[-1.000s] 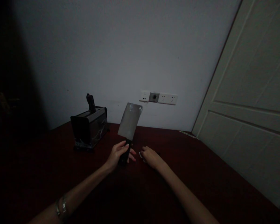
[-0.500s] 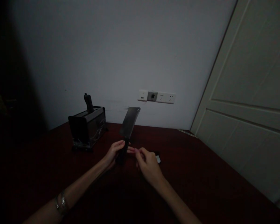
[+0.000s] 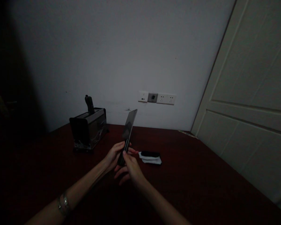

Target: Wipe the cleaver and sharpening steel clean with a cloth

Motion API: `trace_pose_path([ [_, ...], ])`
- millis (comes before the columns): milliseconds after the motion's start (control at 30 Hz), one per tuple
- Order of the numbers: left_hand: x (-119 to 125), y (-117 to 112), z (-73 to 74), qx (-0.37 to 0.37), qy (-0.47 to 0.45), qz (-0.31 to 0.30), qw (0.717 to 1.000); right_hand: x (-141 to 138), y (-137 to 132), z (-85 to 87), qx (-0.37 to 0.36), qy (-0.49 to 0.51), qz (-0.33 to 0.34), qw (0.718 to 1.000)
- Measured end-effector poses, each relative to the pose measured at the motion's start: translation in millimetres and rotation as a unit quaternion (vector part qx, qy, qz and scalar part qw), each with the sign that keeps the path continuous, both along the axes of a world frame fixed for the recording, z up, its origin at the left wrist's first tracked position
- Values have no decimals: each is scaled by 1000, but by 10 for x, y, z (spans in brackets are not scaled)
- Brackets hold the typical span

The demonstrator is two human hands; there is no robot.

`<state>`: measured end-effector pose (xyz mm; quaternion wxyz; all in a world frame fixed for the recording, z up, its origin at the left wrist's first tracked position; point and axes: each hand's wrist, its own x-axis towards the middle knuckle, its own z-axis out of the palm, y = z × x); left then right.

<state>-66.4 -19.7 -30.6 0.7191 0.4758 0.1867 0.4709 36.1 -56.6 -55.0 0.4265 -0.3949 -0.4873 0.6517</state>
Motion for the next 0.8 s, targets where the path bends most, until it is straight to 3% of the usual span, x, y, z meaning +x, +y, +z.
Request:
trace_pose_path([
  [267, 10, -17, 23, -4, -32, -22, 999, -95, -76, 41, 31, 41, -74, 996],
  [633, 16, -15, 80, 9, -1, -17, 1000, -122, -120, 164, 93, 47, -146, 984],
  [733, -1, 10, 177, 38, 112, -4, 993, -115, -151, 277, 99, 41, -161, 981],
  [800, -66, 9, 310, 77, 235, 1, 969, -96, -170, 350, 92, 39, -169, 981],
])
